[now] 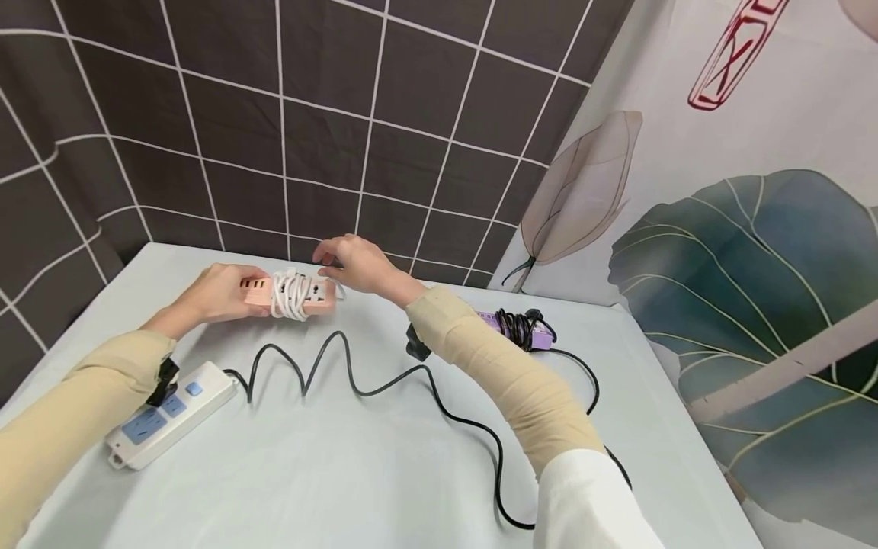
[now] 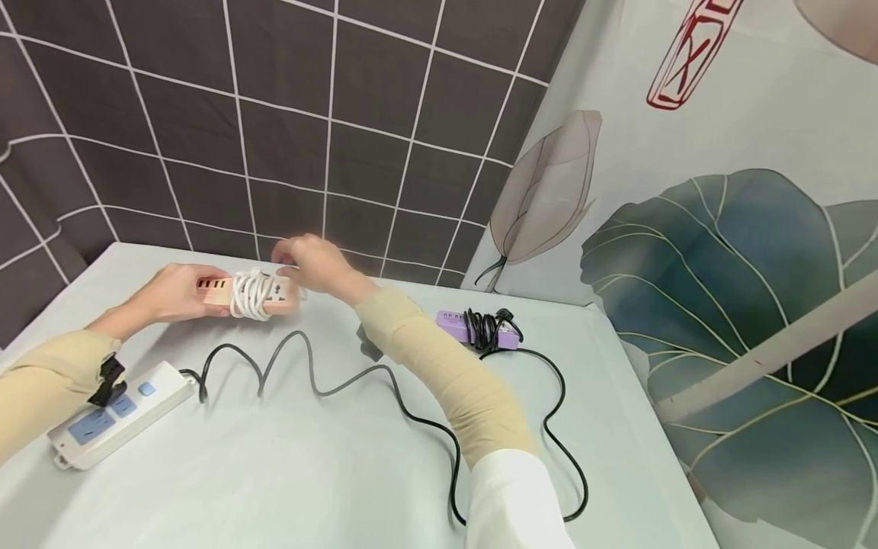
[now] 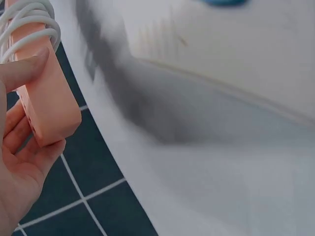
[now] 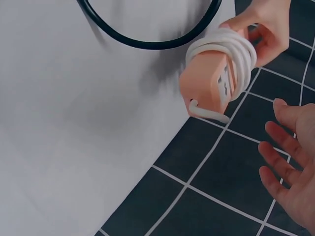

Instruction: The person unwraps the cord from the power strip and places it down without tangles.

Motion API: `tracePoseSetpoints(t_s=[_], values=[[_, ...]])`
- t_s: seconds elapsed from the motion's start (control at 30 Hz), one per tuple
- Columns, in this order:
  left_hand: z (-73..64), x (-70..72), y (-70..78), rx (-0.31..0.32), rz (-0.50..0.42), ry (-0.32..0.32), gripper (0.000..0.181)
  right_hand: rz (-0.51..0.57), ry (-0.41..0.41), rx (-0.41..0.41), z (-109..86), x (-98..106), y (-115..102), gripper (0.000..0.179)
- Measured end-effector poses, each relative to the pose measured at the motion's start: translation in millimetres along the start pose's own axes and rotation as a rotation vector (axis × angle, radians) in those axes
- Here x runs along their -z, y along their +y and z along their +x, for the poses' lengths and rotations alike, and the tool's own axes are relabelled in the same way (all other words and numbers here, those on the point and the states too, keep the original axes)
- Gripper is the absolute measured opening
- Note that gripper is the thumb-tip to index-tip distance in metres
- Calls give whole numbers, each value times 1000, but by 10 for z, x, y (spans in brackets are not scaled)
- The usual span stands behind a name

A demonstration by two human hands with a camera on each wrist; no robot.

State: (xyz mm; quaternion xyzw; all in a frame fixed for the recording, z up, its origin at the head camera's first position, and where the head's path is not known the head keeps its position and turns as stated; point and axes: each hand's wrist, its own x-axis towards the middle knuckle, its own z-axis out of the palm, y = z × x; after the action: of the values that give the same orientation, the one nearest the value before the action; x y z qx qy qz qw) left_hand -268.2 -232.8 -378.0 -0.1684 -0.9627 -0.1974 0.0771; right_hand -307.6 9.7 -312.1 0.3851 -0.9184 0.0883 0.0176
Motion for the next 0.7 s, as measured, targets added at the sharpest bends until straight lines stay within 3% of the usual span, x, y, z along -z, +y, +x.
tracePoseSetpoints(t_s=[0.27,0.7], values=[[3,21,135,-58,2,23,53,30,24,34,124,-121,-2,28],[0,92,216,-110,4,9,52,-44,-68,83,286,-266,-148,31]])
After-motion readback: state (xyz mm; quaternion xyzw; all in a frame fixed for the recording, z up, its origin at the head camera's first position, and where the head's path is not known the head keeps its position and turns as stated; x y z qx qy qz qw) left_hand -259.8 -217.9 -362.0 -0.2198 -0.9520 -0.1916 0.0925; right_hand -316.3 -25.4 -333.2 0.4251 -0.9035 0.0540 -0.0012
